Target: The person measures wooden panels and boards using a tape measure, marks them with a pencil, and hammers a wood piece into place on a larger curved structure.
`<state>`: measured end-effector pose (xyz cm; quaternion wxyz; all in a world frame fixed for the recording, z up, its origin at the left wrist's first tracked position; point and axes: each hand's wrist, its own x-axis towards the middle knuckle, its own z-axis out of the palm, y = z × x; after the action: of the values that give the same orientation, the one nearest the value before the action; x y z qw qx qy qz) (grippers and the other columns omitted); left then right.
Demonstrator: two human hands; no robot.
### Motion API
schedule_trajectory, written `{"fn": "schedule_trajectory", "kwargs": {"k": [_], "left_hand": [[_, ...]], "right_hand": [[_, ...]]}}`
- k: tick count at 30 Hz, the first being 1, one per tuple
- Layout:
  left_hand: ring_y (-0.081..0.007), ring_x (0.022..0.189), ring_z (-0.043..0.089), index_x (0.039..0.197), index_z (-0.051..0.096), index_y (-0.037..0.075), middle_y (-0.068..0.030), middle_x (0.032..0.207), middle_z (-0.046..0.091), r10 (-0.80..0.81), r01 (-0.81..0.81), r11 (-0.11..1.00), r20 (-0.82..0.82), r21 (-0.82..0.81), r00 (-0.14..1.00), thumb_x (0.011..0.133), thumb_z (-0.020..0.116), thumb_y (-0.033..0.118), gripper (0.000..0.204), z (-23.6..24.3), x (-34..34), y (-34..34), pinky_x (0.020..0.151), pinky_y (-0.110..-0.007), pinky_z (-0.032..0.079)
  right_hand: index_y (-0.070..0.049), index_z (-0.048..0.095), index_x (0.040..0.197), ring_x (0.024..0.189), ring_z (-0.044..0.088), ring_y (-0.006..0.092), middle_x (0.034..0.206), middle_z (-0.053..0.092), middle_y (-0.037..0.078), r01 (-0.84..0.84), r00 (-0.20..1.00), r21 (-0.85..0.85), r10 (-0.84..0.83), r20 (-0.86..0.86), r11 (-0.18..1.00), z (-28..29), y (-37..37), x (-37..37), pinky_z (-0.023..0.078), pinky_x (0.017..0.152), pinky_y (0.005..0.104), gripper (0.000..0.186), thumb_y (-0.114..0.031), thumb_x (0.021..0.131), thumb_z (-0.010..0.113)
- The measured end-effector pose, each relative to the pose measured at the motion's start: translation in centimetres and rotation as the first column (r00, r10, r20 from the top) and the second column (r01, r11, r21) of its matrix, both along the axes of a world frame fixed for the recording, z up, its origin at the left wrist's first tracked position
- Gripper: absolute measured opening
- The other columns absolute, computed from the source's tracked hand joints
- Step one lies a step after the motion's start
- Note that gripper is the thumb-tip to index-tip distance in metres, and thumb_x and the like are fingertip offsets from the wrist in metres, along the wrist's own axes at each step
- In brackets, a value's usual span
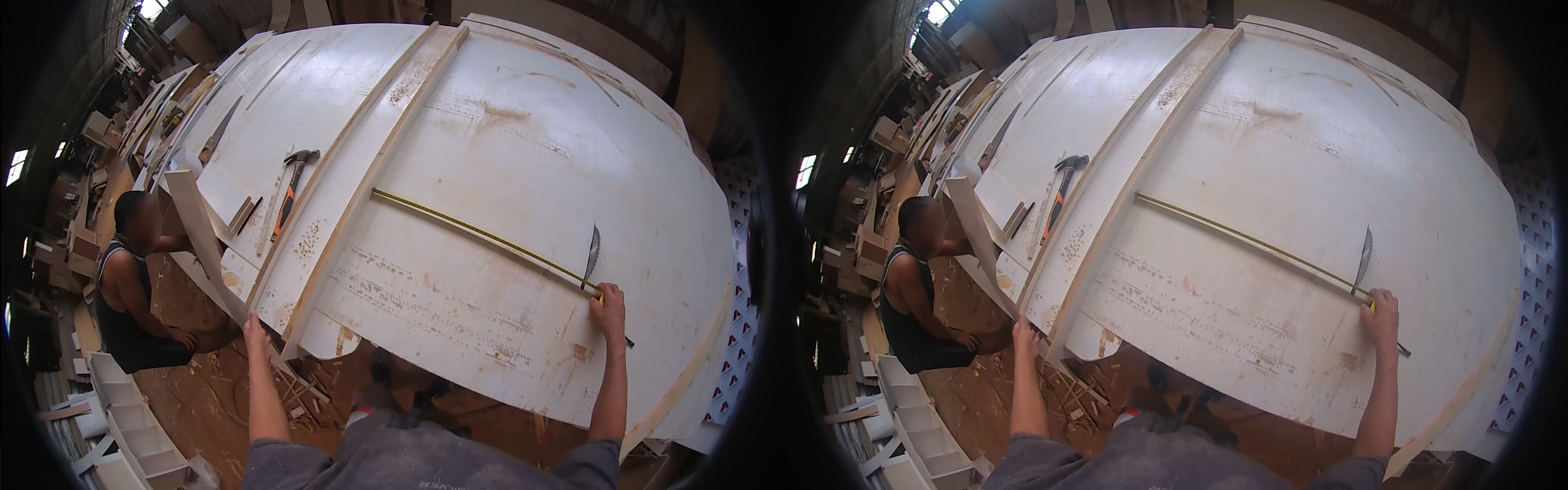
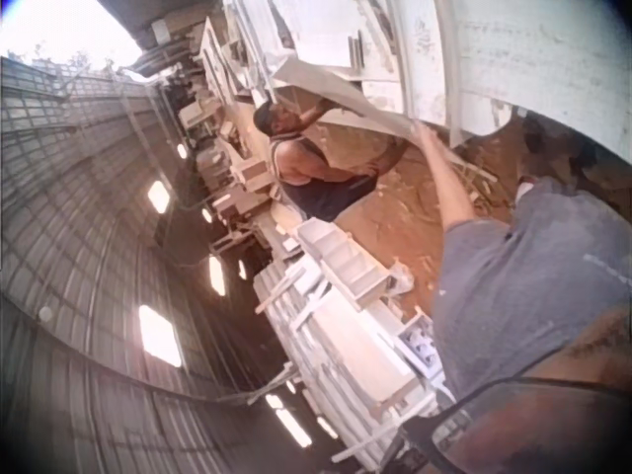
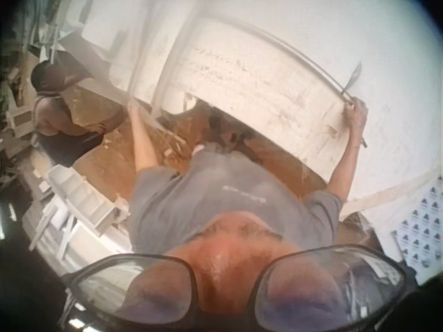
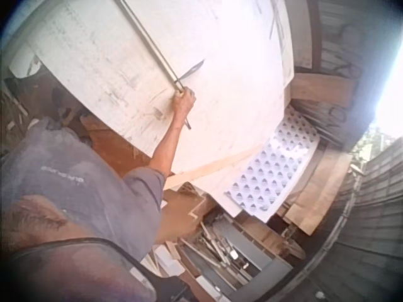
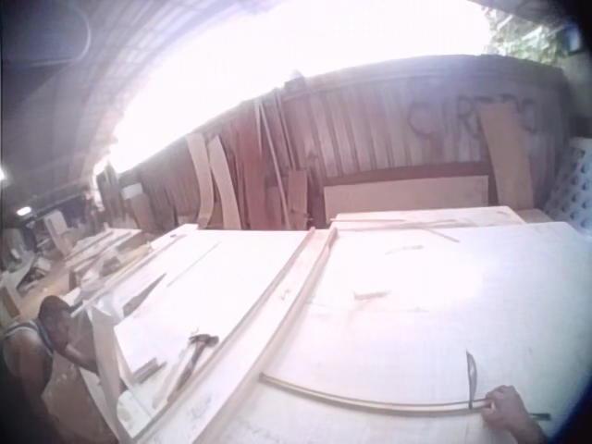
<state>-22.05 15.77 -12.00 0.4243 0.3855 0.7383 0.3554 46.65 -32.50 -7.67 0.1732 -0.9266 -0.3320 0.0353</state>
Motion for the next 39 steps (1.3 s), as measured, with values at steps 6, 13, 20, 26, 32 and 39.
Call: {"fn": "schedule_trajectory", "kwargs": {"k": [6, 13, 20, 26, 32, 39], "left_hand": [[-0.0271, 0.113, 0.062, 0.131, 0.052, -0.003, -0.0155, 0.124, 0.062, -0.065, 0.080, 0.993, 0.170, -0.082, 0.983, 0.098, 0.053, 0.049, 0.061, 2.8, 5.1, -0.8, 0.093, -0.042, 0.050], [-0.0289, 0.124, 0.053, 0.134, 0.048, -0.003, -0.0175, 0.133, 0.055, -0.109, 0.128, 0.989, 0.210, -0.079, 0.972, 0.095, 0.052, 0.057, 0.071, 2.7, 3.9, -0.1, 0.103, -0.054, 0.037], [-0.0334, 0.135, 0.041, 0.141, 0.040, -0.001, -0.0200, 0.145, 0.043, -0.152, 0.193, 0.968, 0.238, -0.163, 0.959, 0.091, 0.053, 0.065, 0.083, 3.2, 0.6, -0.1, 0.106, -0.056, 0.033], [-0.0191, 0.094, 0.065, 0.112, 0.061, 0.000, -0.0123, 0.106, 0.064, -0.572, 0.499, 0.778, -0.103, -0.382, 0.814, 0.094, 0.056, 0.052, 0.056, 9.8, -0.5, 2.6, 0.071, -0.035, 0.052], [-0.0304, 0.093, 0.066, 0.106, 0.065, -0.001, -0.0187, 0.098, 0.068, -0.668, 0.778, 0.612, -0.434, 0.141, 0.604, 0.094, 0.059, 0.035, 0.039, 9.3, 8.8, 15.5, 0.083, -0.039, 0.050], [-0.0404, 0.113, 0.055, 0.124, 0.055, -0.001, -0.0232, 0.120, 0.057, -0.642, 0.890, 0.455, -0.680, 0.033, 0.353, 0.089, 0.064, 0.030, 0.048, 4.3, 18.6, 23.0, 0.096, -0.047, 0.045]], "right_hand": [[-0.005, 0.062, 0.111, 0.109, 0.054, 0.0342, 0.117, 0.060, 0.013, 0.011, 1.000, -0.020, -0.011, 0.002, 1.000, 1.0, 0.4, -0.2, 0.046, 0.096, 0.0429, 0.036, -0.009, 0.076, 0.067], [-0.005, 0.058, 0.121, 0.112, 0.053, 0.0342, 0.120, 0.058, 0.014, -0.005, 1.000, -0.062, 0.005, 0.002, 0.998, 0.6, 0.3, -0.2, 0.045, 0.097, 0.0428, 0.044, -0.008, 0.077, 0.066], [-0.006, 0.048, 0.139, 0.092, 0.058, 0.0216, 0.117, 0.058, 0.013, 0.032, 0.871, 0.070, 0.006, -0.491, 0.997, 3.1, -1.9, -3.1, 0.051, 0.079, 0.0329, 0.056, -0.011, 0.085, 0.063], [-0.006, 0.050, 0.132, 0.084, 0.064, 0.0221, 0.116, 0.059, 0.015, 0.342, 0.317, 0.042, -0.073, -0.946, 0.939, 8.2, -5.8, -14.0, 0.056, 0.063, 0.0348, 0.045, -0.026, 0.092, 0.062], [-0.006, 0.051, 0.126, 0.101, 0.063, 0.0275, 0.119, 0.058, 0.015, 0.585, 0.254, 0.441, 0.362, -0.897, 0.681, 8.5, 6.4, -32.0, 0.059, 0.075, 0.0404, 0.045, -0.037, 0.095, 0.061], [-0.007, 0.054, 0.125, 0.106, 0.059, 0.0179, 0.117, 0.055, 0.009, 0.587, 0.438, 0.456, 0.211, -0.874, 0.669, 4.4, 17.7, -39.5, 0.053, 0.082, 0.0314, 0.038, -0.028, 0.095, 0.065]]}}
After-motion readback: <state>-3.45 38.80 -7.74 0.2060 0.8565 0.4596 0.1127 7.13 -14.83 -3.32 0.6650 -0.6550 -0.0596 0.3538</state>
